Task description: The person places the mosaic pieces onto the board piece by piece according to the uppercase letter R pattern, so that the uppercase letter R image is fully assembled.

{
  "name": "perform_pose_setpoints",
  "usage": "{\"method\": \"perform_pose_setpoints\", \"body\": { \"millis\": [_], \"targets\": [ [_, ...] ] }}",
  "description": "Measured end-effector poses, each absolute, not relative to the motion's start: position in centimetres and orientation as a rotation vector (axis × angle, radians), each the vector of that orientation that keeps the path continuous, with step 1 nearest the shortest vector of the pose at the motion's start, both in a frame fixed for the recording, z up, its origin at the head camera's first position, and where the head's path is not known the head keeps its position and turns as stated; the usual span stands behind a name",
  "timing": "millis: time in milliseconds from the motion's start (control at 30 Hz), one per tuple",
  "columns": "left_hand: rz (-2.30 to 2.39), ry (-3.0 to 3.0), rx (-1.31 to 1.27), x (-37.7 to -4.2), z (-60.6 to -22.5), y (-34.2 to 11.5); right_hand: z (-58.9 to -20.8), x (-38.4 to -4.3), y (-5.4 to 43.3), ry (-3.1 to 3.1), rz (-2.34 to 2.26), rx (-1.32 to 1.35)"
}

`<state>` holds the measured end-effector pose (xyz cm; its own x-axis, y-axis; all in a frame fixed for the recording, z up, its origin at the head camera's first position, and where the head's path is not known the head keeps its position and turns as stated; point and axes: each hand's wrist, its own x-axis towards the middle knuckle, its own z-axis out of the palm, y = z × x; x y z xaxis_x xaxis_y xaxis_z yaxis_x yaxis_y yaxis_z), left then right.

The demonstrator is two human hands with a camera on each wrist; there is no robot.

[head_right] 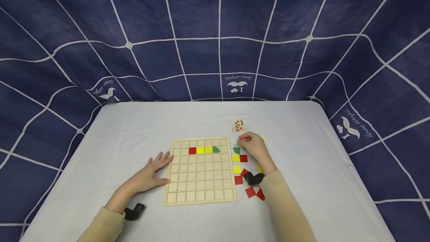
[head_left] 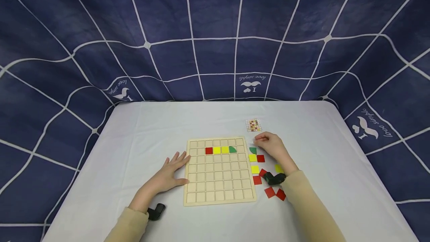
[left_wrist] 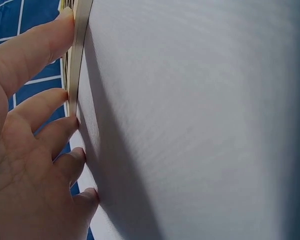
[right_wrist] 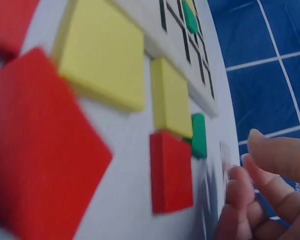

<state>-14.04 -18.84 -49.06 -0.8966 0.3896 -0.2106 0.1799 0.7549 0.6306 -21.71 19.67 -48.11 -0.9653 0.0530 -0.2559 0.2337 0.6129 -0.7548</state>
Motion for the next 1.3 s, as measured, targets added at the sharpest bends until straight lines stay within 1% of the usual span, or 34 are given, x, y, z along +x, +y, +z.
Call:
{"method": "perform_pose_setpoints", "body": {
  "millis": [200,433,667,933,1100,1300],
  "targets": [
    [0.898,2.615,0.421,-14.1,-49.2,-18.8,-48.6,-20.9,20.8,2.58,-1.195,0.199],
    [0.896,2.621,0.422,-14.2,-49.2,-18.9,-48.2,-19.4,21.5,2.537,-1.118,0.08],
    [0.895,2.621,0.432,-14.2,-49.1,-18.9,-48.3,-18.7,21.3,2.598,-1.074,0.001],
    [0.88,2.62,0.426,-14.2,-49.1,-18.8,-48.1,-18.4,21.3,2.586,-1.047,0.014],
    [0.874,2.624,0.424,-14.1,-49.0,-18.7,-47.6,-18.7,21.2,2.549,-1.13,0.052],
    [0.876,2.632,0.416,-14.1,-48.9,-18.7,-47.3,-19.2,19.6,2.411,-1.465,0.117]
  ]
}}
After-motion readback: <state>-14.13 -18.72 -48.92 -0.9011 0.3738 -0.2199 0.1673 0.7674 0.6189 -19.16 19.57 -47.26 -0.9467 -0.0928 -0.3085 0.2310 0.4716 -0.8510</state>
